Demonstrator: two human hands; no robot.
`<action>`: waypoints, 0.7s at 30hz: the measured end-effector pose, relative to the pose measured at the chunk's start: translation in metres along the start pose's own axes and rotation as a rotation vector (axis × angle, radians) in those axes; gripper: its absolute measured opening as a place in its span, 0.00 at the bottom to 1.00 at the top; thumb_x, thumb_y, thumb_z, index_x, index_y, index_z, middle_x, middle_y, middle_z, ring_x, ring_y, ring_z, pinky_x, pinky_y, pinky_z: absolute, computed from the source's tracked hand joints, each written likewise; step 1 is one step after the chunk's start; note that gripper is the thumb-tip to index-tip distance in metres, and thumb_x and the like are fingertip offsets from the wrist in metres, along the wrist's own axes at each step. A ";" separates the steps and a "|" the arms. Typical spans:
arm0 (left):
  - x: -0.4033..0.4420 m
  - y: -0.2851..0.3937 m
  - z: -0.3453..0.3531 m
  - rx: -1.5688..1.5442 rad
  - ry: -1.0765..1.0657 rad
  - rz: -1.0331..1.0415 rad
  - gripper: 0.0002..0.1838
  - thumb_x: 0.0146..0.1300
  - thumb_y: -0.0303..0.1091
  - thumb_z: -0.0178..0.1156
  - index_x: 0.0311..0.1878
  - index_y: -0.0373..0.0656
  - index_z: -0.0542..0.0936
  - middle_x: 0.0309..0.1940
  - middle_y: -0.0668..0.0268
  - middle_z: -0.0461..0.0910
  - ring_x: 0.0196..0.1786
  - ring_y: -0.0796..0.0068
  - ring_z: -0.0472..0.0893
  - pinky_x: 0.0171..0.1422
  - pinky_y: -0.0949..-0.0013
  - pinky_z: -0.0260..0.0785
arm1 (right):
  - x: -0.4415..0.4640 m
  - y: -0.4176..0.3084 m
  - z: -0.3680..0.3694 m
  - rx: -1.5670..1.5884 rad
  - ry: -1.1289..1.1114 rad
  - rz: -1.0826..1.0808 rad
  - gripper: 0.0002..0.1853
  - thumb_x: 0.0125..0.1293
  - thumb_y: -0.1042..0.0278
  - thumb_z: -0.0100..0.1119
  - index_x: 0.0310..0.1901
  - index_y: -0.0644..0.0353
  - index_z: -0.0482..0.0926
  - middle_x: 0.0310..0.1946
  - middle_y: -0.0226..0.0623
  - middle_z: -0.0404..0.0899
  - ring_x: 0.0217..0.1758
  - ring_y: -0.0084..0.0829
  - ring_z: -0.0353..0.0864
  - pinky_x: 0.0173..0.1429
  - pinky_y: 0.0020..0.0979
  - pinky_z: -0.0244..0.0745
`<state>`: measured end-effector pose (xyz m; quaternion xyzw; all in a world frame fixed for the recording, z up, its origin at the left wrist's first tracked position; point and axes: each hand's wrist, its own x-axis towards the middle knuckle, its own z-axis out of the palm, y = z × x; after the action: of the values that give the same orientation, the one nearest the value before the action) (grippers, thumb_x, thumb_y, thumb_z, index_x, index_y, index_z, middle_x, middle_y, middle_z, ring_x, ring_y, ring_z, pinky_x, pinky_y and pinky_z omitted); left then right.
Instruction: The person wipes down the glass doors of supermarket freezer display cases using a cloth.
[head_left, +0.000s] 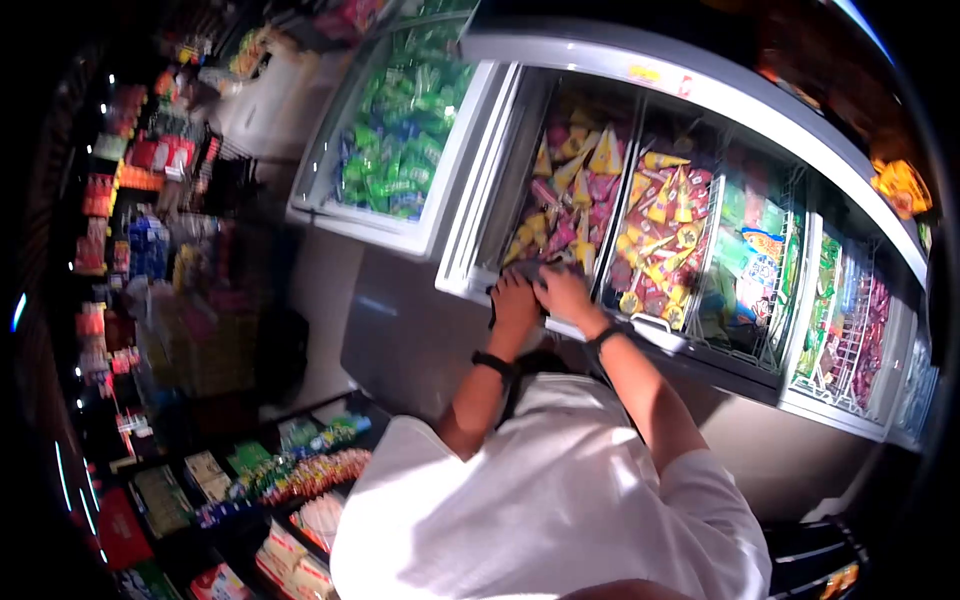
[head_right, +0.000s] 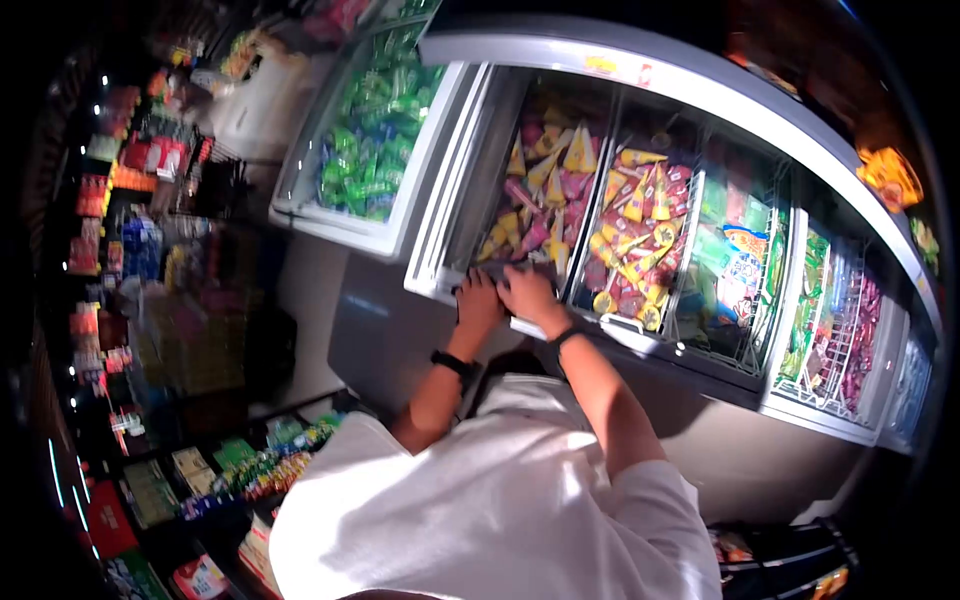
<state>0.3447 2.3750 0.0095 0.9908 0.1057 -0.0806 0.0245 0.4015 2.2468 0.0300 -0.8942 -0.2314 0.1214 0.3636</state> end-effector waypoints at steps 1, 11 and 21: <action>0.001 0.005 -0.001 0.012 0.027 0.034 0.32 0.59 0.39 0.57 0.63 0.26 0.68 0.63 0.43 0.70 0.59 0.49 0.71 0.60 0.51 0.66 | -0.015 0.000 -0.004 -0.053 0.007 0.029 0.15 0.61 0.58 0.57 0.46 0.58 0.74 0.29 0.56 0.81 0.34 0.59 0.81 0.38 0.54 0.78; -0.048 0.122 -0.017 -0.055 0.028 0.271 0.26 0.54 0.47 0.60 0.48 0.37 0.72 0.46 0.50 0.74 0.52 0.51 0.76 0.53 0.49 0.68 | -0.129 0.060 -0.081 -0.323 0.140 0.079 0.18 0.61 0.53 0.54 0.42 0.60 0.80 0.36 0.47 0.82 0.44 0.46 0.80 0.53 0.47 0.69; -0.067 0.239 0.027 -0.258 -0.021 0.749 0.36 0.57 0.54 0.58 0.57 0.30 0.69 0.55 0.42 0.73 0.57 0.43 0.74 0.60 0.43 0.66 | -0.269 0.112 -0.132 -0.535 0.371 0.479 0.17 0.59 0.58 0.57 0.48 0.51 0.82 0.48 0.37 0.74 0.56 0.37 0.73 0.63 0.50 0.61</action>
<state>0.3268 2.1261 0.0013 0.9487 -0.2540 -0.0624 0.1776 0.2568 1.9630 0.0576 -0.9926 0.0296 -0.0251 0.1151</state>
